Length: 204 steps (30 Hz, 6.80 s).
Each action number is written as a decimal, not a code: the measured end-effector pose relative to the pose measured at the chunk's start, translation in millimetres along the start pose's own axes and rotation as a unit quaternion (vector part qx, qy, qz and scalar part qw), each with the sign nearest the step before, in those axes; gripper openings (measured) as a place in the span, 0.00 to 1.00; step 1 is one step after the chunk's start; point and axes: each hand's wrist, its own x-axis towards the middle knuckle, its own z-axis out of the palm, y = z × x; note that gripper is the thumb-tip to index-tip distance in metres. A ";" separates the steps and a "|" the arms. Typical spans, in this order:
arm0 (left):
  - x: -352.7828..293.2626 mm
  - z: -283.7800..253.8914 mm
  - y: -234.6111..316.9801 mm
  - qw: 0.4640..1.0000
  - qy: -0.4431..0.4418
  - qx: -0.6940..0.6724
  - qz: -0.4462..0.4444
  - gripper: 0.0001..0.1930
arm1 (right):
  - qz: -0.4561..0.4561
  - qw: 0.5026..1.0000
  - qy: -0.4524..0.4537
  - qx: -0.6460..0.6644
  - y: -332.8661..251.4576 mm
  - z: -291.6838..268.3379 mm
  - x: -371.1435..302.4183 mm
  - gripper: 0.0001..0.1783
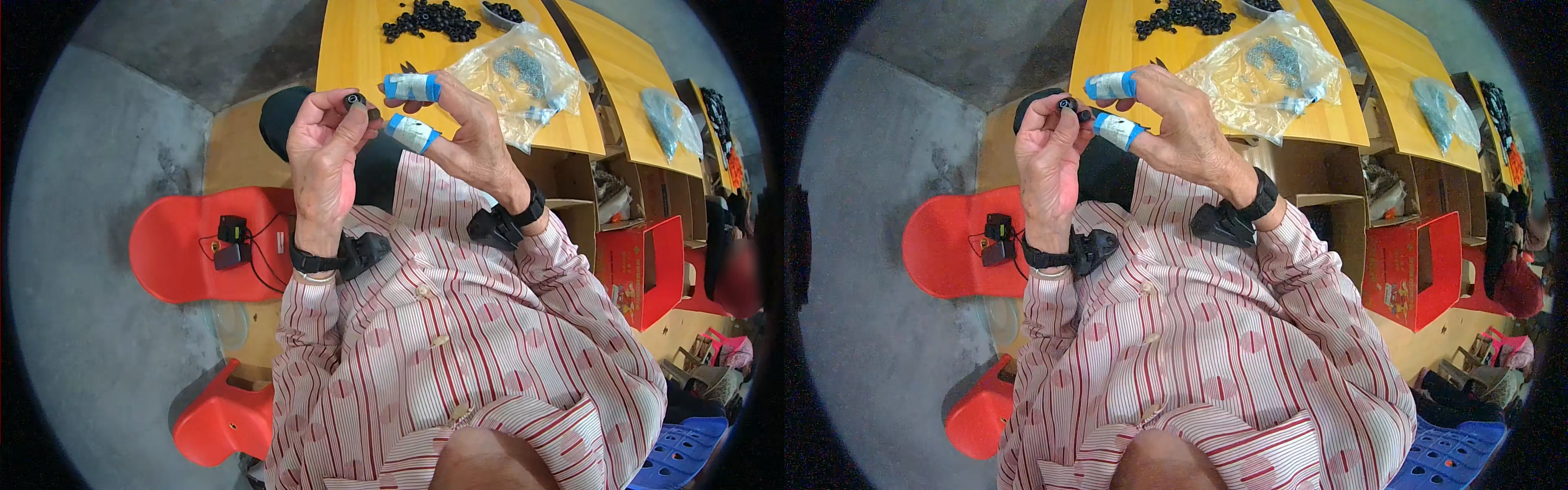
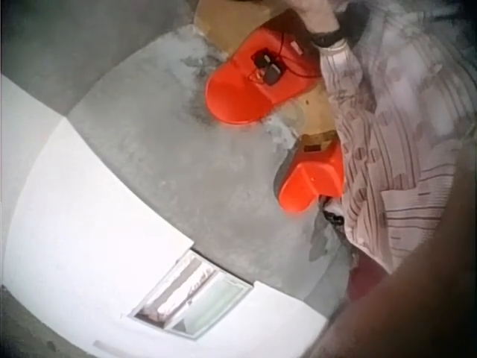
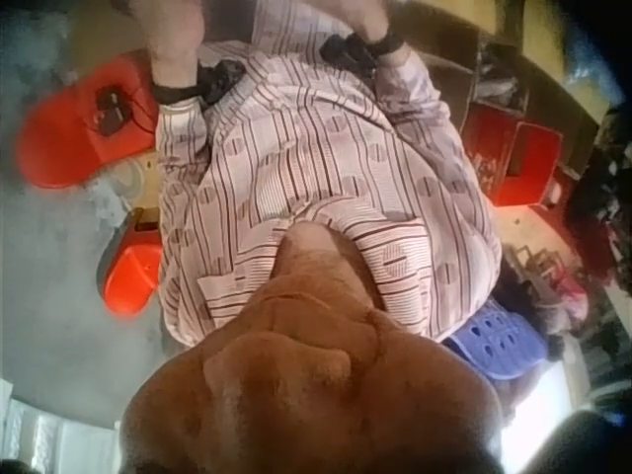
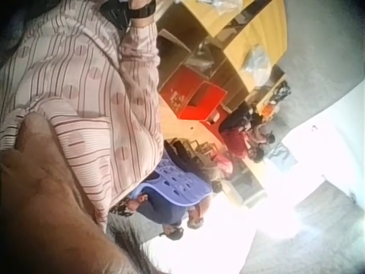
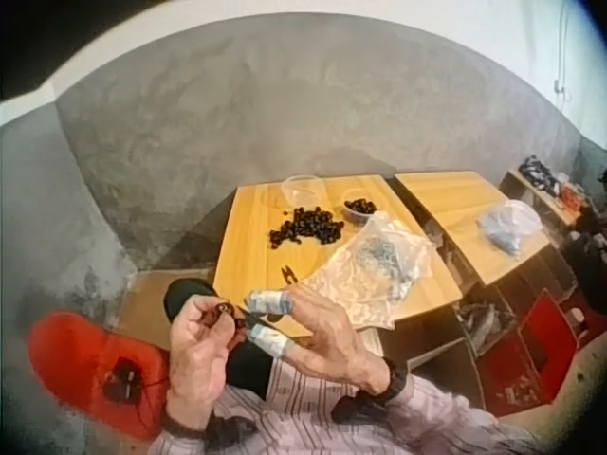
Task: The person assembles small plastic parts by picking up components from the table and inserting small metal parts into them by hand.
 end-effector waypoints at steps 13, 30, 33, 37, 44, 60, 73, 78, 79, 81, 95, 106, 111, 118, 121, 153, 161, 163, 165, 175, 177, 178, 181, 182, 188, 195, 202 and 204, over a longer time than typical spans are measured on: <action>-3.0 7.7 -0.8 1.000 0.003 0.013 -0.005 0.11 | -0.024 0.999 0.033 0.003 2.5 8.4 -3.6 0.15; -8.7 10.5 4.4 0.997 -0.048 0.059 -0.012 0.12 | 0.219 0.898 0.003 0.383 -2.8 -7.8 -9.2 0.18; -9.2 10.4 4.5 0.994 -0.053 0.091 0.005 0.12 | 0.201 0.905 0.006 0.374 -1.1 -8.6 -9.1 0.18; -9.3 8.9 5.7 0.991 -0.065 0.113 0.013 0.12 | 0.196 0.910 0.010 0.365 -1.4 -12.9 -6.4 0.18; -10.0 10.2 6.9 0.985 -0.080 0.150 0.007 0.11 | 0.167 0.939 -0.013 0.302 -1.3 -23.3 -0.5 0.18; -11.0 10.5 5.1 0.980 -0.088 0.176 0.001 0.11 | -0.072 0.995 -0.058 -0.047 -2.8 -32.8 11.8 0.17; -9.8 10.2 2.6 0.975 -0.087 0.204 -0.005 0.10 | -0.076 0.992 -0.078 -0.062 1.9 -34.8 11.3 0.18; -10.0 9.2 1.4 0.972 -0.088 0.216 -0.002 0.09 | -0.068 0.990 -0.102 -0.073 -0.7 -34.7 13.0 0.13; -10.3 9.2 1.1 0.972 -0.085 0.219 -0.003 0.09 | -0.067 0.990 -0.103 -0.072 -0.2 -34.4 12.6 0.13; -10.5 9.7 1.2 0.968 -0.087 0.234 0.001 0.09 | -0.077 0.986 -0.118 -0.088 0.9 -35.2 12.5 0.14; -11.9 11.1 1.1 0.962 -0.097 0.254 0.007 0.08 | -0.119 0.977 -0.140 -0.104 2.4 -38.9 13.8 0.20; -12.3 9.3 -2.0 0.947 -0.090 0.308 0.036 0.08 | -0.090 0.985 -0.130 -0.066 5.3 -33.4 9.2 0.20; -11.8 9.6 2.7 0.947 -0.087 0.308 0.016 0.09 | -0.075 0.986 -0.132 -0.071 7.5 -29.9 7.7 0.18; -9.0 3.9 3.3 0.976 -0.076 0.201 -0.039 0.11 | -0.098 0.985 -0.116 -0.082 10.0 -32.2 8.7 0.20; -6.4 -0.8 3.4 0.984 -0.074 0.149 -0.061 0.12 | -0.133 0.964 -0.117 -0.199 0.8 -36.5 12.2 0.22; -7.4 9.9 1.9 0.985 -0.064 0.112 -0.111 0.13 | -0.174 0.898 -0.131 -0.381 -5.0 -19.9 5.3 0.20; -8.1 10.7 -0.4 0.984 -0.067 0.139 -0.093 0.13 | -0.189 0.903 -0.132 -0.363 1.4 -19.1 0.9 0.25; -9.3 11.5 -0.5 0.983 -0.063 0.153 -0.079 0.13 | -0.190 0.905 -0.135 -0.355 3.3 -18.1 -0.5 0.26; -9.1 8.4 -0.9 0.981 -0.073 0.156 -0.091 0.13 | -0.175 0.913 -0.149 -0.336 3.1 -18.4 -1.2 0.26; -7.5 5.7 -3.0 0.973 -0.084 0.159 -0.142 0.14 | -0.152 0.942 -0.135 -0.268 14.8 -20.0 -8.2 0.22; -6.6 0.1 1.1 0.973 -0.083 0.156 -0.149 0.16 | -0.130 0.952 -0.132 -0.245 13.7 -21.7 -8.8 0.19; -6.4 -2.4 3.6 0.972 -0.079 0.155 -0.155 0.18 | -0.128 0.952 -0.130 -0.246 12.9 -23.0 -8.7 0.19; -5.9 -5.9 4.7 0.961 -0.138 0.223 -0.088 0.26 | -0.103 0.964 -0.124 -0.213 12.3 -25.8 -10.9 0.18; -5.4 -7.4 4.8 0.951 -0.166 0.255 -0.053 0.30 | -0.092 0.967 -0.131 -0.197 12.3 -25.7 -12.4 0.18; -2.0 -3.3 2.4 0.901 -0.234 0.364 0.025 0.39 | -0.086 0.978 -0.136 -0.134 15.9 -23.3 -15.9 0.18; -2.0 -1.1 2.3 0.877 -0.241 0.404 0.095 0.34 | -0.089 0.980 -0.146 -0.106 10.4 -21.5 -17.4 0.18; -2.8 0.2 4.4 0.862 -0.245 0.422 0.135 0.34 | -0.122 0.979 -0.132 -0.100 11.3 -20.3 -18.2 0.17; -3.4 -1.0 4.6 0.860 -0.244 0.427 0.135 0.33 | -0.114 0.979 -0.137 -0.098 9.0 -20.4 -19.0 0.17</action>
